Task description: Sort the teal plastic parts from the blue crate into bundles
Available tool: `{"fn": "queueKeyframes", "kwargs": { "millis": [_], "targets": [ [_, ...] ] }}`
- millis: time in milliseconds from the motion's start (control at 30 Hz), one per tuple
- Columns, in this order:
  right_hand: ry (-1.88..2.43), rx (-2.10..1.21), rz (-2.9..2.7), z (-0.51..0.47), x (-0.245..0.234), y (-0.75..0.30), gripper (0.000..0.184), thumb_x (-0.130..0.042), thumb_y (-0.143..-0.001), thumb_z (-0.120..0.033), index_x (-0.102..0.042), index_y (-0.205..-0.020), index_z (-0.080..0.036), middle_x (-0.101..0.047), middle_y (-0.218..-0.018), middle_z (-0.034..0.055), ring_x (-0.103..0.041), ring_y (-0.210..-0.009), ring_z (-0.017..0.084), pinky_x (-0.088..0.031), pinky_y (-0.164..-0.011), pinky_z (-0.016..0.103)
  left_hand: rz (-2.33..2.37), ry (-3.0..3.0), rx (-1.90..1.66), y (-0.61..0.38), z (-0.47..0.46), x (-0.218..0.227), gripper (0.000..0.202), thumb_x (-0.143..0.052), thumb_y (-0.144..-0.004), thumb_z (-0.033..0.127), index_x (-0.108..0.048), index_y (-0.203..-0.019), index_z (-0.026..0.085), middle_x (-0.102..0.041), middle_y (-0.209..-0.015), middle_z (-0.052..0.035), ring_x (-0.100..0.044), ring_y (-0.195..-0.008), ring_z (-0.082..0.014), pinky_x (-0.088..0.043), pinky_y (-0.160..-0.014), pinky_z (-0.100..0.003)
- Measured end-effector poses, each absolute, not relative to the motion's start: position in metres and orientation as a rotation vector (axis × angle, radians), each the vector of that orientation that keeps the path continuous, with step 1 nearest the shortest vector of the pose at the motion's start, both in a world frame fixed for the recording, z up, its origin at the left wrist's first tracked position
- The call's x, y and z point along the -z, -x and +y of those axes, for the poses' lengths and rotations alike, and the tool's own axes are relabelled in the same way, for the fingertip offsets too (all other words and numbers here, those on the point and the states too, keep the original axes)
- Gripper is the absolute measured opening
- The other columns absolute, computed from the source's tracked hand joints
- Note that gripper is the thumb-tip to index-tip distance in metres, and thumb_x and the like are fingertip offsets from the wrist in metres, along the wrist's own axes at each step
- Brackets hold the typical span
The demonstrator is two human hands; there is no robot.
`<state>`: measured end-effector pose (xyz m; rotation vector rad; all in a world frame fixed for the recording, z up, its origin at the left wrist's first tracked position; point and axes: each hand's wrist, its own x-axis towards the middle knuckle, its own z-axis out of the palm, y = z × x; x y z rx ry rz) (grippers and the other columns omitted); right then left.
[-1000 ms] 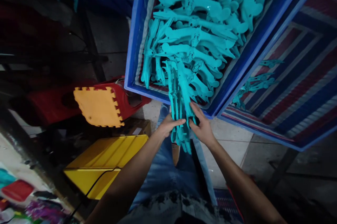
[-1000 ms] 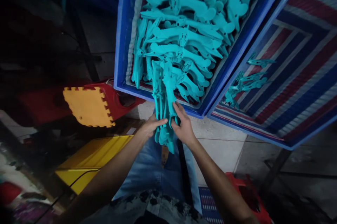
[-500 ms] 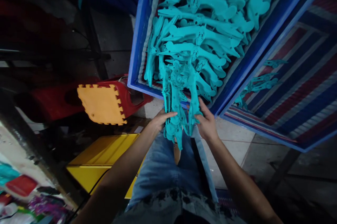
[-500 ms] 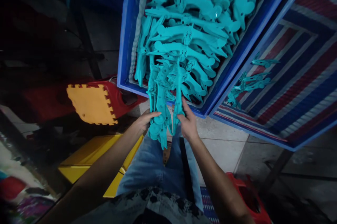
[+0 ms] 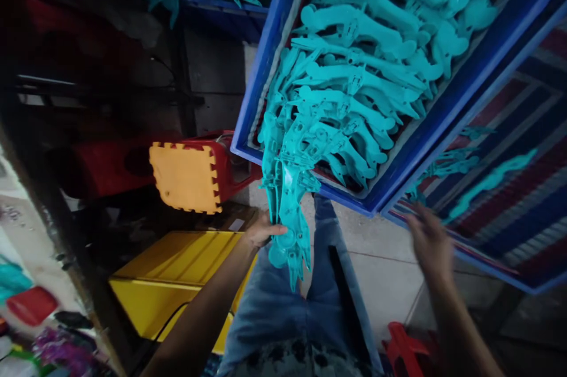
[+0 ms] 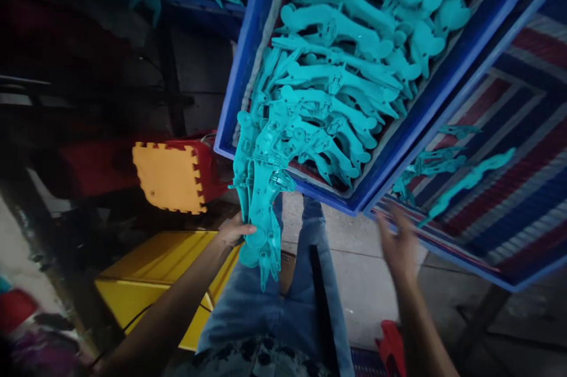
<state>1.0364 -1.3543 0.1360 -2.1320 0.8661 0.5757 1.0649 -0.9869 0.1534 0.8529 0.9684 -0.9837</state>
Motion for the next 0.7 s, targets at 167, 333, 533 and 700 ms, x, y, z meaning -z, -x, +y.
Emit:
{"fn": "queueKeyframes", "kwargs": {
  "millis": [167,333,533,700],
  "targets": [
    [0.787,-0.938,0.521,-1.147,-0.132,-1.089,0.074,-0.068,-0.069,-0.058,-0.046,-0.132,-0.026,-0.065,-0.116,0.0104,-0.062,-0.104,0.028,-0.050,-0.091,0.048,0.882,-0.889,0.965,-1.042,-0.944,-0.162,0.066,-0.088,-0.043,0.030,-0.068,-0.103,0.013,-0.073,-0.093,-0.0108,-0.068,-0.086,-0.0288,-0.053,-0.078,-0.037],
    [0.531,-1.003,0.446,-0.984,-0.146,-1.099,0.094,-0.080,-0.060,-0.030,-0.029,-0.139,-0.033,-0.064,-0.116,0.0019,-0.064,-0.096,0.021,-0.052,-0.087,0.039,0.970,-0.969,0.755,-1.020,-0.829,-0.164,0.075,-0.086,-0.043,0.039,-0.065,-0.111,0.014,-0.073,-0.096,-0.0118,-0.067,-0.094,-0.0341,-0.051,-0.088,-0.046],
    [0.797,-0.932,0.450,-0.821,-0.098,-1.072,0.093,-0.075,-0.061,-0.033,-0.029,-0.141,-0.024,-0.059,-0.127,0.0055,-0.058,-0.110,0.023,-0.047,-0.095,0.038,1.107,-1.054,0.772,-1.018,-0.682,-0.137,0.061,-0.085,-0.048,0.032,-0.067,-0.102,0.011,-0.073,-0.094,-0.0146,-0.066,-0.096,-0.0340,-0.050,-0.088,-0.046],
    [1.003,-0.976,0.551,-0.756,-0.054,-1.053,0.107,-0.075,-0.058,-0.032,-0.016,-0.146,-0.017,-0.048,-0.139,0.0117,-0.050,-0.122,0.026,-0.040,-0.103,0.040,1.039,-1.070,0.798,-1.033,-0.615,-0.125,0.064,-0.083,-0.057,0.024,-0.060,-0.117,0.017,-0.068,-0.112,-0.0127,-0.065,-0.102,-0.0269,-0.051,-0.087,-0.037]
  ]
}}
